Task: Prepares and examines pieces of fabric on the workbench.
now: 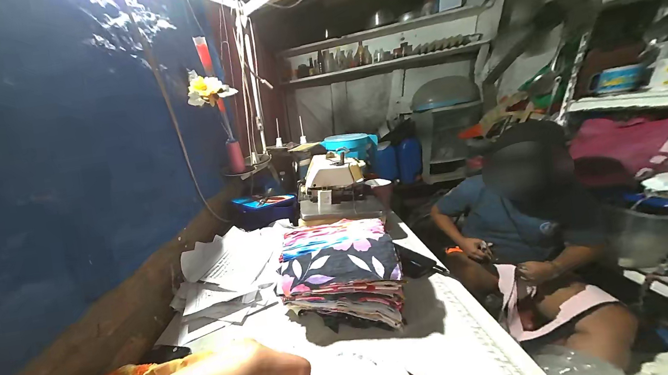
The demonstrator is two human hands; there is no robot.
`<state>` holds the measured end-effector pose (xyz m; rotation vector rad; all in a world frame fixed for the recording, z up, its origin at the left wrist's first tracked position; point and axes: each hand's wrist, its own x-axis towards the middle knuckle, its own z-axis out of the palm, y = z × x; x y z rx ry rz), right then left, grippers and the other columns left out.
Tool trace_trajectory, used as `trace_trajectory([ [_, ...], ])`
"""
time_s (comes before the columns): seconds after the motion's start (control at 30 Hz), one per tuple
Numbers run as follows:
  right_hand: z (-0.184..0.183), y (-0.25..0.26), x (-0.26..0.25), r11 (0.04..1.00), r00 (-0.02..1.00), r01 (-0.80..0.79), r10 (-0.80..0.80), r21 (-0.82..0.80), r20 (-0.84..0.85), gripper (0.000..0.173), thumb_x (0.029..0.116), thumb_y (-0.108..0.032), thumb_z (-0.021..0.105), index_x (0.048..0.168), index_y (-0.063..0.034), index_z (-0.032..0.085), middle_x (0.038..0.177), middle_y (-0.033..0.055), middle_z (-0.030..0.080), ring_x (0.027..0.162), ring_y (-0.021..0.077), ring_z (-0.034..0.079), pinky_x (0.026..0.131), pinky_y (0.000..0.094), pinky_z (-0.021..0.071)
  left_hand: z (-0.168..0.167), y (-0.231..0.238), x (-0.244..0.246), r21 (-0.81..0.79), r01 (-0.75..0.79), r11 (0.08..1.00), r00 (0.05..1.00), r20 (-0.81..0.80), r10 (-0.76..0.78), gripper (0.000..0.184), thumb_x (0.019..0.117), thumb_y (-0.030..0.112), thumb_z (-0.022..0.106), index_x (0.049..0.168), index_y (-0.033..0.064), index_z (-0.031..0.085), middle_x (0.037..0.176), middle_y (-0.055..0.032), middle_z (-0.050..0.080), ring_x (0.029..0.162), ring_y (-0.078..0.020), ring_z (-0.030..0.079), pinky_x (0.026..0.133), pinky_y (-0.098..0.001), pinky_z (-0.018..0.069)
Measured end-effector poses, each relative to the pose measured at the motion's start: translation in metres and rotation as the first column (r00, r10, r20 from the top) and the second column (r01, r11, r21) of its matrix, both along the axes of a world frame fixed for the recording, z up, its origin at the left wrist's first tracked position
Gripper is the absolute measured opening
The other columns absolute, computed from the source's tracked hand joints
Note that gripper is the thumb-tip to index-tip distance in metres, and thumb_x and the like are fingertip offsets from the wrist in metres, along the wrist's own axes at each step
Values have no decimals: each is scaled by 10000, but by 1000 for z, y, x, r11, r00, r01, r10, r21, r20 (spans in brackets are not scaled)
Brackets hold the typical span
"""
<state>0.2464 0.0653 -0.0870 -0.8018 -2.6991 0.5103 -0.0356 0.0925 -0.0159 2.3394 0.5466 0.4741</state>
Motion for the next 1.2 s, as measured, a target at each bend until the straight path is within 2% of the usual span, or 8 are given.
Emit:
trace_trajectory([
  [0.1,23,2,14,980,927,197,-190,-11,-323,463,1093,-218,426,1394,110,552,1401,272,592,1311,378,586,1118,491,449,-7,-5,21,-79,-9,997,949,314,33,47,955,79,648,948,61,605,898,39,671,827,13,667,720,-168,569],
  [0.17,31,7,26,944,829,331,-293,-5,-476,357,1067,-112,460,1309,84,635,1297,223,668,1214,290,651,1045,413,509,-13,-9,40,-97,-44,994,938,339,75,40,971,55,631,980,32,598,890,10,685,781,-11,679,698,-193,585],
  [0.33,25,19,37,900,765,435,-356,23,-537,297,1052,-85,489,1197,38,716,1202,170,712,1160,201,660,1027,315,502,-17,-13,58,28,-243,970,952,-184,244,189,970,102,651,1038,-68,699,841,-193,700,701,-252,664,663,-404,542],
  [0.5,12,32,37,894,799,439,-345,87,-493,256,1018,-82,551,1147,30,741,1195,186,713,1144,293,667,1017,391,516,8,-17,29,188,-336,923,914,-170,368,193,950,156,699,1055,-6,707,915,-122,707,754,-186,672,679,-335,556],
  [0.7,11,41,43,894,796,442,-354,73,-492,246,1004,-87,574,1141,29,742,1208,189,706,1157,292,667,1021,402,519,-22,-36,10,209,-265,941,887,-329,323,225,924,87,721,1118,-26,710,998,-247,689,883,-409,684,791,-564,545],
  [0.93,13,40,47,863,750,490,-345,123,-564,259,994,-166,590,1119,-18,762,1187,139,720,1130,209,681,980,353,545,-38,-53,0,181,-312,933,927,-156,340,137,926,23,679,1004,-86,706,976,-256,691,909,-385,681,807,-508,541],
  [1.1,33,21,79,846,576,532,-337,28,-745,251,992,-107,579,1170,29,692,1205,85,694,1094,83,672,945,271,572,1,-63,14,256,-301,919,949,-9,314,109,959,49,634,984,-50,671,842,-152,700,739,-189,682,703,-339,566],
  [1.2,28,3,111,841,427,541,-297,-22,-854,228,992,-16,525,1184,30,639,1151,-42,694,1029,12,676,911,251,588,11,-50,29,265,-349,899,937,132,325,113,968,106,647,994,-1,674,834,-58,675,676,-34,601,624,-178,508],
])
